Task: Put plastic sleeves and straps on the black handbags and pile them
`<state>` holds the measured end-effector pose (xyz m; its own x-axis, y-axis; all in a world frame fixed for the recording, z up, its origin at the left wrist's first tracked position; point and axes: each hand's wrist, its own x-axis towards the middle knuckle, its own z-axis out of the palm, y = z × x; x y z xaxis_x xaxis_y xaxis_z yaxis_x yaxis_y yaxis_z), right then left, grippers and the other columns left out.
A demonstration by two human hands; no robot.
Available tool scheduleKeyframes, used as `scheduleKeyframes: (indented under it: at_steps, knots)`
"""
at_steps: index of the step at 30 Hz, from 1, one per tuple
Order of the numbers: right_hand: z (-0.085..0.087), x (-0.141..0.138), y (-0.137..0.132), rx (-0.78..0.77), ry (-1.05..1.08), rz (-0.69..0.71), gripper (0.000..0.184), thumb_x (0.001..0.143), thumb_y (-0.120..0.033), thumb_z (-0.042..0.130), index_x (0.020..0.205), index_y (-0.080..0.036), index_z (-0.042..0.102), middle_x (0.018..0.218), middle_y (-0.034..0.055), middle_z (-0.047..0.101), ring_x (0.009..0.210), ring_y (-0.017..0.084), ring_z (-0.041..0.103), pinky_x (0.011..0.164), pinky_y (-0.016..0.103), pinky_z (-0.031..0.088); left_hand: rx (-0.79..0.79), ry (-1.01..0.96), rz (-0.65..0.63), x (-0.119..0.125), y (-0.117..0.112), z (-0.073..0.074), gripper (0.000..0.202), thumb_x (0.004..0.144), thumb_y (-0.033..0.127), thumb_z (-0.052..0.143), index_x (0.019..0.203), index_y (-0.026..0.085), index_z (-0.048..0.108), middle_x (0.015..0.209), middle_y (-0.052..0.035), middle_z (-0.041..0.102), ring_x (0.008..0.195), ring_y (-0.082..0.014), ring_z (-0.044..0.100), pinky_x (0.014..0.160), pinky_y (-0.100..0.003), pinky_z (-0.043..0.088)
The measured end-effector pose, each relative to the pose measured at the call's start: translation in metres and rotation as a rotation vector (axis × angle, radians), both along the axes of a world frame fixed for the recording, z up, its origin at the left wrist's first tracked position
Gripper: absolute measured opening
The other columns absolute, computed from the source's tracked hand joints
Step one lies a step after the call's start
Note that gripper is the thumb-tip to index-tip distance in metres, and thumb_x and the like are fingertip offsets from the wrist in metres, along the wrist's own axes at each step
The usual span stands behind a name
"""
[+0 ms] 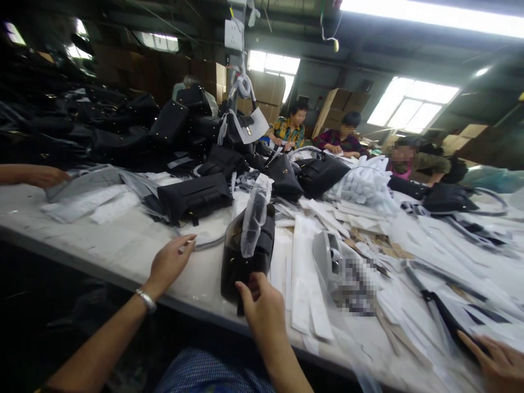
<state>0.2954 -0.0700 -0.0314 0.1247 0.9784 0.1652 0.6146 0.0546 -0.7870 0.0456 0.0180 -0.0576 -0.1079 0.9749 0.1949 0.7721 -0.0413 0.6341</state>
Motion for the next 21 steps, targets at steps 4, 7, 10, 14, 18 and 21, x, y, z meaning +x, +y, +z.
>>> scheduleKeyframes:
  at_steps: [4,7,10,14,18,21]
  knots:
    - [0.001,-0.002,0.005,-0.094,0.204,0.085,0.029,0.083,-0.048,0.065,0.077,-0.020,0.060,0.062,-0.0007,0.061,0.057,0.017,0.058,0.054,0.027,0.042,-0.191,0.142,-0.022,-0.017,0.063,0.011,0.031,0.094,0.039,0.051,0.103,0.015,0.069,0.112,-0.0134,0.070,0.112,-0.0300,0.060,0.099,-0.044,0.043]
    - [0.004,0.003,0.008,-0.279,0.468,0.242,0.036,0.082,-0.050,0.065,0.067,-0.019,0.055,0.051,-0.0056,0.049,0.045,0.012,0.049,0.045,0.023,0.036,-0.335,0.174,-0.096,-0.019,0.099,0.018,0.029,0.092,0.036,0.059,0.111,0.015,0.064,0.115,-0.0096,0.065,0.105,-0.0246,0.063,0.091,-0.046,0.050]
    - [0.004,0.006,0.010,-0.352,0.637,0.327,0.038,0.081,-0.049,0.067,0.065,-0.018,0.053,0.052,-0.0064,0.048,0.044,0.008,0.045,0.044,0.020,0.034,-0.426,0.127,-0.190,-0.019,0.113,0.023,0.030,0.092,0.034,0.061,0.116,0.016,0.061,0.116,-0.0074,0.063,0.099,-0.0222,0.064,0.084,-0.042,0.054]
    - [0.001,0.007,0.011,-0.358,0.758,0.376,0.036,0.081,-0.048,0.068,0.072,-0.014,0.061,0.056,-0.0053,0.051,0.045,0.007,0.045,0.045,0.019,0.033,-0.407,-0.032,-0.270,-0.017,0.097,0.035,0.033,0.085,0.043,0.066,0.094,0.011,0.069,0.092,-0.0045,0.070,0.090,-0.0232,0.065,0.080,-0.035,0.052]
    - [-0.004,0.008,0.012,-0.377,0.866,0.403,0.037,0.080,-0.048,0.071,0.084,-0.011,0.070,0.057,-0.0040,0.053,0.046,0.006,0.047,0.045,0.019,0.035,-0.318,-0.215,-0.336,-0.013,0.048,0.055,0.050,0.082,0.057,0.060,0.095,0.011,0.074,0.091,-0.0064,0.074,0.093,-0.0252,0.063,0.077,-0.029,0.047]
    - [-0.008,0.003,0.012,-0.371,0.974,0.400,0.037,0.077,-0.047,0.074,0.085,-0.010,0.073,0.060,-0.0019,0.056,0.046,0.005,0.046,0.045,0.018,0.034,-0.298,-0.288,-0.351,-0.013,0.001,0.063,0.047,0.080,0.056,0.062,0.093,0.013,0.075,0.091,-0.0056,0.074,0.090,-0.0238,0.063,0.077,-0.028,0.045]
